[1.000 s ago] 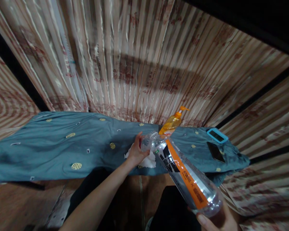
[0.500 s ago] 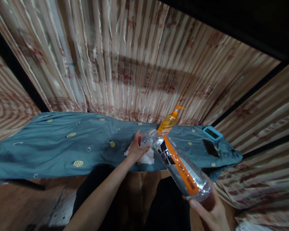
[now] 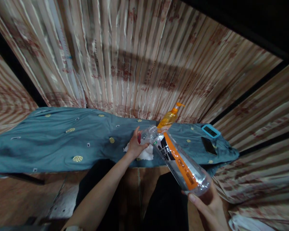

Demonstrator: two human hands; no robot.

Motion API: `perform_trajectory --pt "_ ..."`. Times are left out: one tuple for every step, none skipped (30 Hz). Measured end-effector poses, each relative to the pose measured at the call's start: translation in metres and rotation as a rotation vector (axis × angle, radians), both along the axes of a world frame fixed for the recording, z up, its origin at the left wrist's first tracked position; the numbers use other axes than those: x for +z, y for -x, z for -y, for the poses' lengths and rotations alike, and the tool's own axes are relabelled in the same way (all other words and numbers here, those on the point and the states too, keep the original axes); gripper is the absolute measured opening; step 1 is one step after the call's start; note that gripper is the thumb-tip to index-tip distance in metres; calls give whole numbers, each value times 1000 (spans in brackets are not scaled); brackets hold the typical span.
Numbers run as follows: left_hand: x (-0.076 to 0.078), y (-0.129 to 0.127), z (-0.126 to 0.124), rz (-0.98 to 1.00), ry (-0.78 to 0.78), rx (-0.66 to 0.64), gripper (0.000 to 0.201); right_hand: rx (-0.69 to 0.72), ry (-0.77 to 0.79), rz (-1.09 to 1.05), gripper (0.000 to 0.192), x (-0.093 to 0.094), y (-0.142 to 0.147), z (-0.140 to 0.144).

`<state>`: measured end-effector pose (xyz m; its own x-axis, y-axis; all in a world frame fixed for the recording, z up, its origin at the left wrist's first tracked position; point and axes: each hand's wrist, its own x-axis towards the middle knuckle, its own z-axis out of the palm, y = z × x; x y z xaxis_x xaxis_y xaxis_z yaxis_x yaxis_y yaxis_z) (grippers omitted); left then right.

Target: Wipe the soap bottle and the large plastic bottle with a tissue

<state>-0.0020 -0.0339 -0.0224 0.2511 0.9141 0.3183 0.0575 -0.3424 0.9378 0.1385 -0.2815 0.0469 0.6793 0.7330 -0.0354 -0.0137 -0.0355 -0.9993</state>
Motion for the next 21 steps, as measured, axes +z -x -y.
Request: perform_trajectory --pt "-1 0 0 -4 -3 8 93 1 5 6 84 0 0 0" --pt "-1 0 0 -7 -7 13 94 3 9 13 85 1 -1 0" --pt "-2 0 0 -10 -10 18 94 3 14 25 85 0 -1 0" --pt "-3 0 1 -12 -13 23 94 5 21 35 85 0 -2 1" --pt "-3 0 1 -15 -14 26 94 8 29 42 86 0 -3 1" --pt "-3 -1 1 -16 -15 27 94 7 36 51 87 0 -3 1" --pt "-2 -1 2 -19 -15 27 94 5 43 61 88 0 -4 2" --pt "-2 -1 2 -22 -16 27 93 2 46 68 89 0 -4 2" --pt "-1 -2 2 -25 -17 29 93 1 46 72 89 1 -5 2" --pt "0 -2 3 -28 -18 29 93 -1 46 74 89 1 -5 2" --pt "1 -2 3 -32 -19 30 92 -2 44 76 88 2 -4 3" --pt "2 -2 3 -36 -19 31 93 0 45 74 87 4 -4 3" --pt "3 -2 4 -41 -19 32 93 3 49 70 86 5 -3 3" --pt "4 -2 4 -47 -19 33 93 0 52 70 86 6 -3 3" --pt "4 -2 3 -52 -21 33 93 -5 52 71 86 7 -3 3" --pt "4 -2 3 -56 -26 33 93 -11 51 71 86 8 -2 4" --pt "3 -1 3 -59 -34 33 92 -14 50 68 86 8 -2 4" --pt "2 -1 2 -60 -42 34 92 -19 55 71 88 9 -3 4" --pt "1 -1 2 -60 -51 35 92 -26 63 79 89 9 -3 4" --pt "0 -1 1 -61 -60 37 93 -30 74 89 91 9 -4 4" --pt "-1 -1 0 -63 -68 39 94 -32 88 92 94 8 -4 4"
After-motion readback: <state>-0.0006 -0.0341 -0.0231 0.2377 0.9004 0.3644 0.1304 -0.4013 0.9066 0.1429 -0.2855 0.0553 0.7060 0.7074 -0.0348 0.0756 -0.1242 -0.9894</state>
